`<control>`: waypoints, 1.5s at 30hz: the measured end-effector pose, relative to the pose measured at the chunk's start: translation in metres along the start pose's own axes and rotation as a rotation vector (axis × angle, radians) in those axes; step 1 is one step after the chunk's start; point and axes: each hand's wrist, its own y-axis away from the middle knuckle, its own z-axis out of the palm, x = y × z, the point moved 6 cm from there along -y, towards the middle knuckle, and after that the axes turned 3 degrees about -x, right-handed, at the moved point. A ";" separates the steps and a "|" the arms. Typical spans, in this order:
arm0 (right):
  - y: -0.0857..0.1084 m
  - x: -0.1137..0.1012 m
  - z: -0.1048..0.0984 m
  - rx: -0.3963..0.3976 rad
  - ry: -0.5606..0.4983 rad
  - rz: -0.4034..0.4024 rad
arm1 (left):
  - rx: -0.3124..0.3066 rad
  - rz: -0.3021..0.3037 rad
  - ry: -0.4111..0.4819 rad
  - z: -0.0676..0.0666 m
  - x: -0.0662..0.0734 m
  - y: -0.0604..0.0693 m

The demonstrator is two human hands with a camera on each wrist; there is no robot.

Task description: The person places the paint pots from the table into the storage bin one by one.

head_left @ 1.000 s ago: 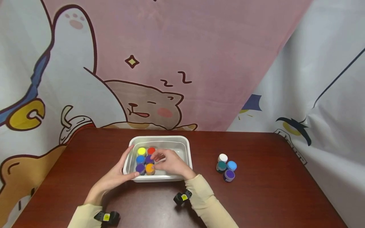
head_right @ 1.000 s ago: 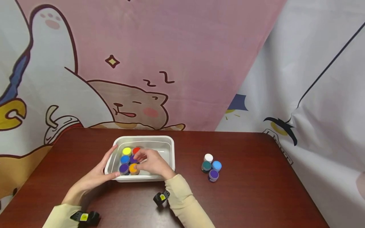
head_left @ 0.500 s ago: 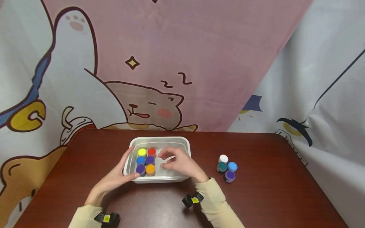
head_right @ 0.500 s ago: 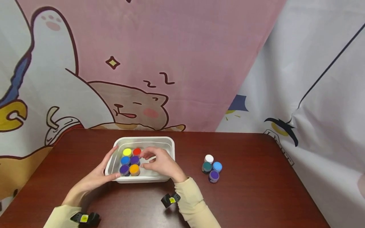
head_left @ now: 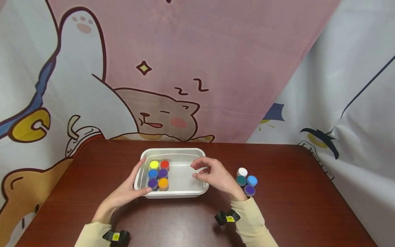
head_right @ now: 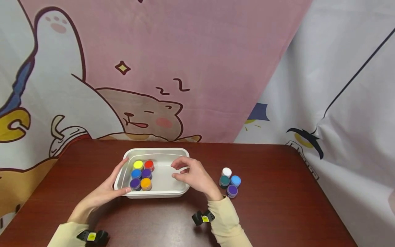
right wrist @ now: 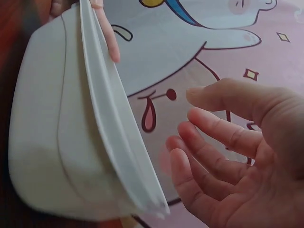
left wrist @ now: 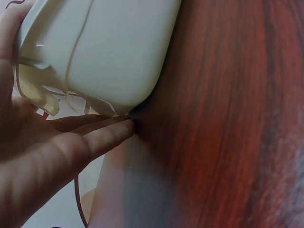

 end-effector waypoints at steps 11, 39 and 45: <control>0.024 0.021 -0.031 0.078 -0.021 0.060 | 0.000 -0.012 -0.008 -0.001 0.001 0.000; 0.110 0.070 -0.095 0.294 0.075 0.227 | 0.006 -0.009 -0.021 -0.001 -0.001 0.000; 0.127 0.084 -0.100 0.339 0.076 0.324 | 0.006 -0.019 -0.015 -0.001 0.000 0.000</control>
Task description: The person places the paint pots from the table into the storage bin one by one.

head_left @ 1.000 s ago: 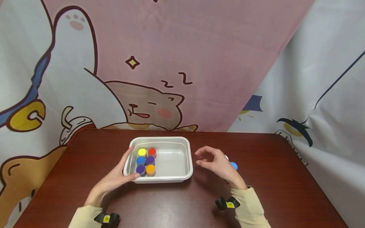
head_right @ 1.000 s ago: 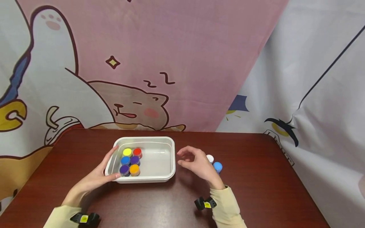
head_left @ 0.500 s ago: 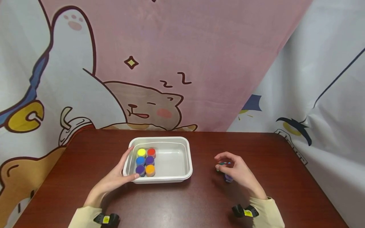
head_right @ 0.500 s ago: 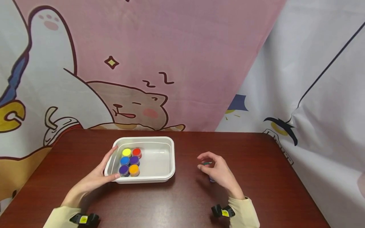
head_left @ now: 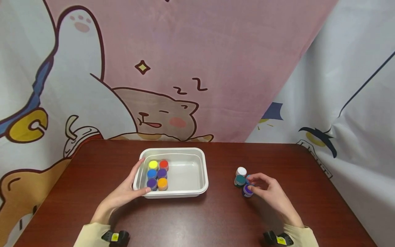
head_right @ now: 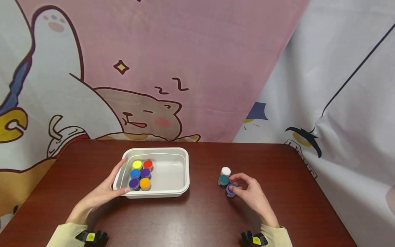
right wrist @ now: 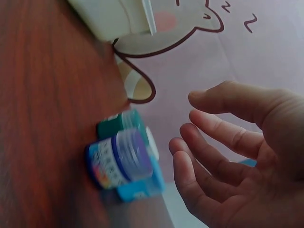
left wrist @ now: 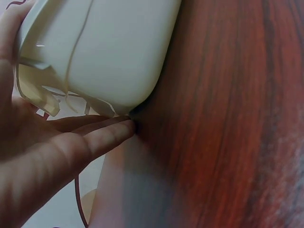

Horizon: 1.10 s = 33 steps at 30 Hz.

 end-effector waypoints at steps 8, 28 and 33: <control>0.010 0.016 -0.009 0.020 0.009 0.019 | 0.000 0.001 0.017 0.000 0.000 0.000; 0.009 0.046 0.007 -0.026 -0.110 0.049 | -0.004 0.003 0.021 0.001 0.001 0.000; 0.005 0.051 0.010 -0.002 -0.088 0.080 | -0.002 -0.006 0.018 0.001 0.002 0.001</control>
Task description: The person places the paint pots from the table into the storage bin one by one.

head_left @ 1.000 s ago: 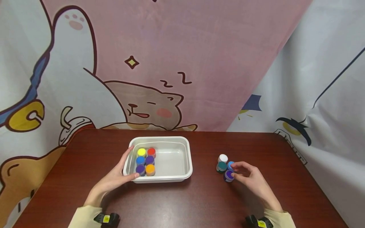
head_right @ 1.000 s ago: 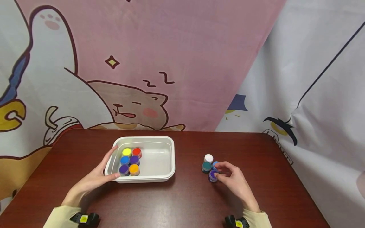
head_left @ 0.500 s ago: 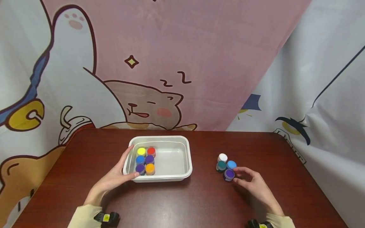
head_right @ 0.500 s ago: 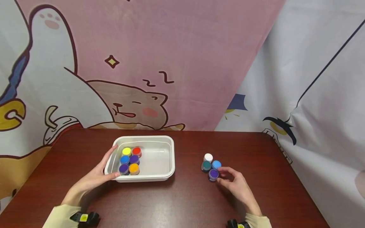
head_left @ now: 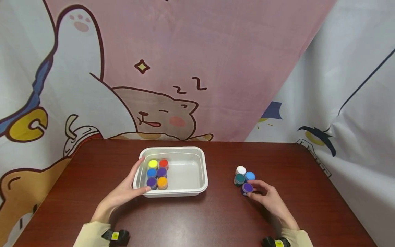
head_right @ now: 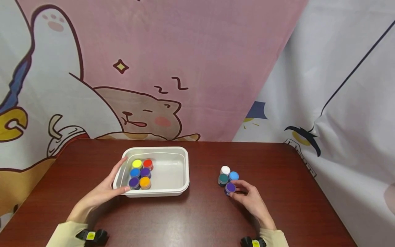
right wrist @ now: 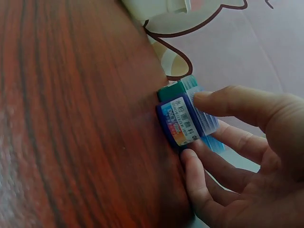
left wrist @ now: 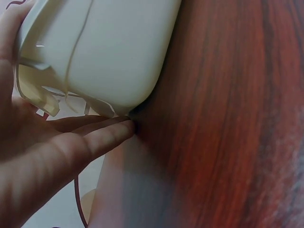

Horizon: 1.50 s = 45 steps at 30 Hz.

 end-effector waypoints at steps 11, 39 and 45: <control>-0.004 -0.005 0.001 -0.005 0.014 -0.010 | 0.006 0.001 0.002 0.000 -0.002 0.000; -0.003 -0.054 -0.001 0.059 0.080 -0.179 | 0.000 0.016 -0.001 -0.001 -0.003 -0.001; -0.007 -0.064 0.004 0.054 0.076 -0.162 | -0.003 0.024 -0.006 -0.001 -0.003 -0.001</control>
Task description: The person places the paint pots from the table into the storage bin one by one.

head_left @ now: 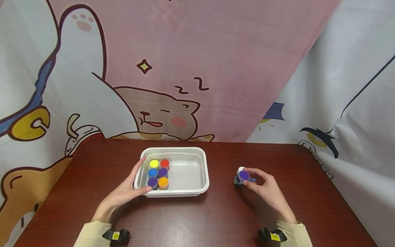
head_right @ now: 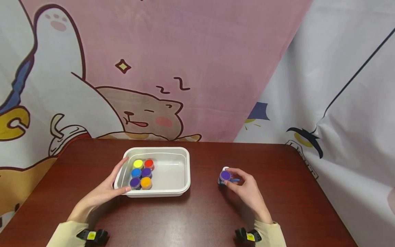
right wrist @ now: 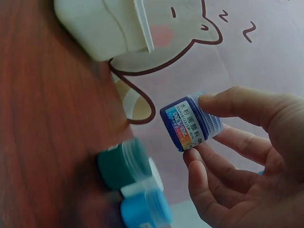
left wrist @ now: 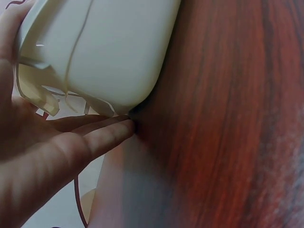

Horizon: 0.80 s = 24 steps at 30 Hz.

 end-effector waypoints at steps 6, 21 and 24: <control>-0.008 -0.011 0.010 -0.028 -0.006 -0.055 | -0.001 0.004 0.012 0.000 0.001 0.000; -0.027 -0.042 0.038 -0.043 -0.087 -0.075 | 0.000 -0.007 0.020 0.000 -0.001 0.000; -0.030 -0.049 0.044 -0.055 -0.120 -0.076 | 0.003 -0.006 0.017 0.000 -0.001 0.000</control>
